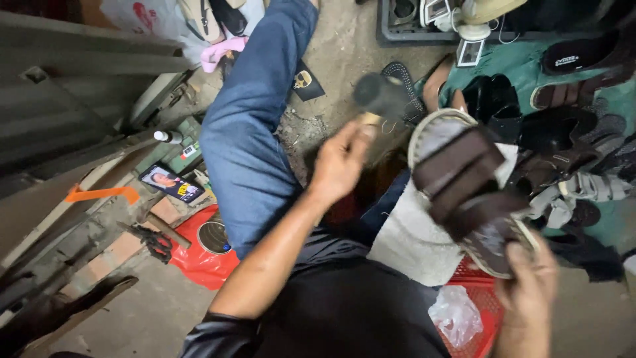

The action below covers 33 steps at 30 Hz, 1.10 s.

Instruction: Repairing a sandal by hammering the sole, applying a substance with a brush, and pressing the components together.

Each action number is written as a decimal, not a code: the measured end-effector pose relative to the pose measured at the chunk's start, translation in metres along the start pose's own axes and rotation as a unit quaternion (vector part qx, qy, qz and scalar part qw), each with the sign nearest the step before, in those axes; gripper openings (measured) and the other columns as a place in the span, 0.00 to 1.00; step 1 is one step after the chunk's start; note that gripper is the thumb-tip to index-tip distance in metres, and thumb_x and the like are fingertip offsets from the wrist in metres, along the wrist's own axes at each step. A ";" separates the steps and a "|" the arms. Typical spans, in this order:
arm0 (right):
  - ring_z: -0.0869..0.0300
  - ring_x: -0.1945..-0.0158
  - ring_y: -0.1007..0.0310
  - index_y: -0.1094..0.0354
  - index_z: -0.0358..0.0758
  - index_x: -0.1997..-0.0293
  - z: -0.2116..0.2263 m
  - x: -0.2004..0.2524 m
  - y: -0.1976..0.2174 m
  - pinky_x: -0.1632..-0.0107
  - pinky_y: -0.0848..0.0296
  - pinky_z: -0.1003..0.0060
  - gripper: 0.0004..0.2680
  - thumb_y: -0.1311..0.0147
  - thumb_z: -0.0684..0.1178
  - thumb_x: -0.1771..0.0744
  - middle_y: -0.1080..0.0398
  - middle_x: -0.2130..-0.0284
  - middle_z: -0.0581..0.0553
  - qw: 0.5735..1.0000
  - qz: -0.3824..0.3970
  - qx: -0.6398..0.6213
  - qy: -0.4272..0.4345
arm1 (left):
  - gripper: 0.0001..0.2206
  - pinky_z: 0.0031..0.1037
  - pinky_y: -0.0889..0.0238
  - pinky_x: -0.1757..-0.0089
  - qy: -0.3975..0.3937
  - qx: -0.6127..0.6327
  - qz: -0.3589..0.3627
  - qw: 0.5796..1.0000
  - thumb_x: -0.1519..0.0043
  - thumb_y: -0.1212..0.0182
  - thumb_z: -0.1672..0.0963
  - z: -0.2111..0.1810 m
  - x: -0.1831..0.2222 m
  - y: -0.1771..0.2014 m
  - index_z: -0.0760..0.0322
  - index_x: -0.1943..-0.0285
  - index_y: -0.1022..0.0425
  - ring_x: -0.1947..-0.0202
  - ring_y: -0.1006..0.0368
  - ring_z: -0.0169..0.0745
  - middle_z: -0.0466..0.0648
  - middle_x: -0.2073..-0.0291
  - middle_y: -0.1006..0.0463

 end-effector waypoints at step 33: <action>0.52 0.75 0.22 0.31 0.38 0.45 0.026 -0.006 -0.120 0.83 0.26 0.73 0.16 0.41 0.59 0.31 0.24 0.58 0.44 0.999 0.028 0.028 0.010 | 0.39 0.40 0.44 0.37 -0.004 -0.379 -0.014 0.925 0.45 0.30 0.56 0.105 -0.061 0.038 0.53 0.22 0.44 0.27 0.43 0.56 0.50 0.23 0.45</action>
Point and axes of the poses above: each hand's wrist, its own x-axis away from the middle knuckle, its own y-axis out of the back of the hand, z = x × y, the point moved 1 cm from there along -x, towards the middle knuckle
